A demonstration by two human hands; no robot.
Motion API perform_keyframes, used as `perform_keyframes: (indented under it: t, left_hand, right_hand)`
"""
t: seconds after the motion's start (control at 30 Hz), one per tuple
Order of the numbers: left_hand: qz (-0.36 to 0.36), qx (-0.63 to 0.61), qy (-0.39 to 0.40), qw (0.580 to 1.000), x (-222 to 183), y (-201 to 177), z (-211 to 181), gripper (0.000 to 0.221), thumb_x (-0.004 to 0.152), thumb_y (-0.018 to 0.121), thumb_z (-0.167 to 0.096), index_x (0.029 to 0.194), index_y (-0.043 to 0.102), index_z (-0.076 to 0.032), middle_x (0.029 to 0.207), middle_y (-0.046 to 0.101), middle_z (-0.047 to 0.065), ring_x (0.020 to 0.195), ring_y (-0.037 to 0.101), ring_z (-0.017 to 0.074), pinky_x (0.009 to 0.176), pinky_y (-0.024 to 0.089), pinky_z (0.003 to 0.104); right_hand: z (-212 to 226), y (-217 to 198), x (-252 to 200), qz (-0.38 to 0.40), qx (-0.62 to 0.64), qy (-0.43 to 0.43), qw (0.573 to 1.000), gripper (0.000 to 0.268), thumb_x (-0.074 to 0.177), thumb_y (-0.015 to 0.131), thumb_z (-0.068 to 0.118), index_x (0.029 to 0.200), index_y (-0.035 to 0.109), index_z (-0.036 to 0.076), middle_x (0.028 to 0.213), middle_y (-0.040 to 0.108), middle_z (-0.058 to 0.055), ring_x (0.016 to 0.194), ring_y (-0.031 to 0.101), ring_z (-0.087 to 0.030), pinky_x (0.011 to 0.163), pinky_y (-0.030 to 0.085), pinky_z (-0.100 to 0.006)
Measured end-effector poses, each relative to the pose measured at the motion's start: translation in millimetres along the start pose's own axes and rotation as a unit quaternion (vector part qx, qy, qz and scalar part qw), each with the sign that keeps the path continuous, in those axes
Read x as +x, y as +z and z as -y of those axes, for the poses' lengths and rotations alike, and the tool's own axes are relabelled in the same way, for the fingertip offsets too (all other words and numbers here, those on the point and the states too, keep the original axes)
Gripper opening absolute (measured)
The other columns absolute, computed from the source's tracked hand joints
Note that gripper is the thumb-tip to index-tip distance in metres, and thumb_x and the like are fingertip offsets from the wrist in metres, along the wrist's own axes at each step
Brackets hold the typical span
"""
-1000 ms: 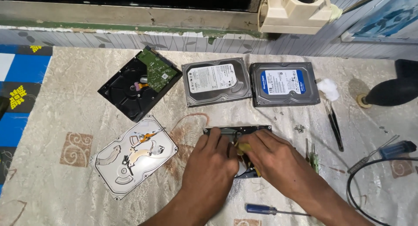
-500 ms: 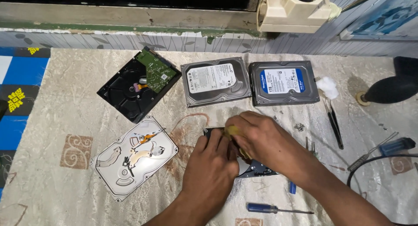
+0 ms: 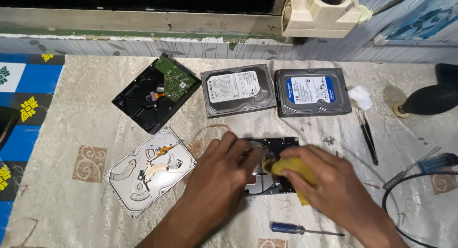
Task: Cleaning internal hard drive platters and reassembling the read/write head assembly using manual tools.
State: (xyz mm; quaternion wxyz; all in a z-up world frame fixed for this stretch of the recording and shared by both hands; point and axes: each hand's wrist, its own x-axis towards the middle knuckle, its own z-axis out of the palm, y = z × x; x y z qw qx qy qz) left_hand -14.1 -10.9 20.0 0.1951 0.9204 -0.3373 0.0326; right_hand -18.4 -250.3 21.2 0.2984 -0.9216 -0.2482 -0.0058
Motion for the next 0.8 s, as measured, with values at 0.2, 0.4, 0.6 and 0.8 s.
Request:
perform_keyframes:
  t: [0.2, 0.4, 0.6, 0.8]
  left_hand:
    - [0.068, 0.081, -0.066, 0.992, 1, 26, -12, 0.034, 0.078, 0.075, -0.006, 0.108, 0.08, -0.021, 0.099, 0.07, 0.022, 0.111, 0.057, 0.0456, 0.087, 0.049, 0.056]
    - [0.005, 0.123, -0.053, 0.991, -1, 42, -17, 0.019, 0.076, 0.074, -0.009, 0.092, 0.072, 0.001, 0.087, 0.069, 0.017, 0.104, 0.057, 0.0401, 0.082, 0.049, 0.047]
    - [-0.064, 0.079, -0.037, 0.994, -1, 47, -13, 0.018, 0.081, 0.067, -0.007, 0.095, 0.071, 0.003, 0.09, 0.063, 0.014, 0.103, 0.051, 0.0358, 0.083, 0.044, 0.045]
    - [-0.019, 0.081, -0.022, 0.996, 0, 38, -13, 0.013, 0.069, 0.077, -0.012, 0.079, 0.076, -0.004, 0.095, 0.064, 0.015, 0.107, 0.051, 0.0359, 0.083, 0.043, 0.046]
  right_hand:
    - [-4, 21, 3, -0.032, -0.023, -0.022, 0.999, 0.058, 0.074, 0.091, 0.015, 0.124, 0.063, 0.003, 0.107, 0.078, -0.011, 0.081, 0.08, -0.017, 0.07, 0.071, -0.021]
    - [2, 22, 10, 0.02, -0.019, 0.014, 1.0, 0.037, 0.088, 0.073, 0.009, 0.123, 0.062, 0.007, 0.108, 0.073, -0.009, 0.089, 0.073, -0.021, 0.081, 0.06, -0.03]
    - [-2, 28, 46, 0.022, -0.037, -0.099, 0.994, 0.026, 0.087, 0.072, -0.001, 0.11, 0.063, 0.006, 0.11, 0.071, -0.008, 0.09, 0.068, -0.023, 0.082, 0.056, -0.033]
    - [1, 40, 83, 0.098, 0.012, -0.041, 0.994, 0.048, 0.081, 0.072, -0.012, 0.122, 0.061, 0.01, 0.092, 0.076, -0.012, 0.06, 0.079, -0.019, 0.045, 0.068, -0.019]
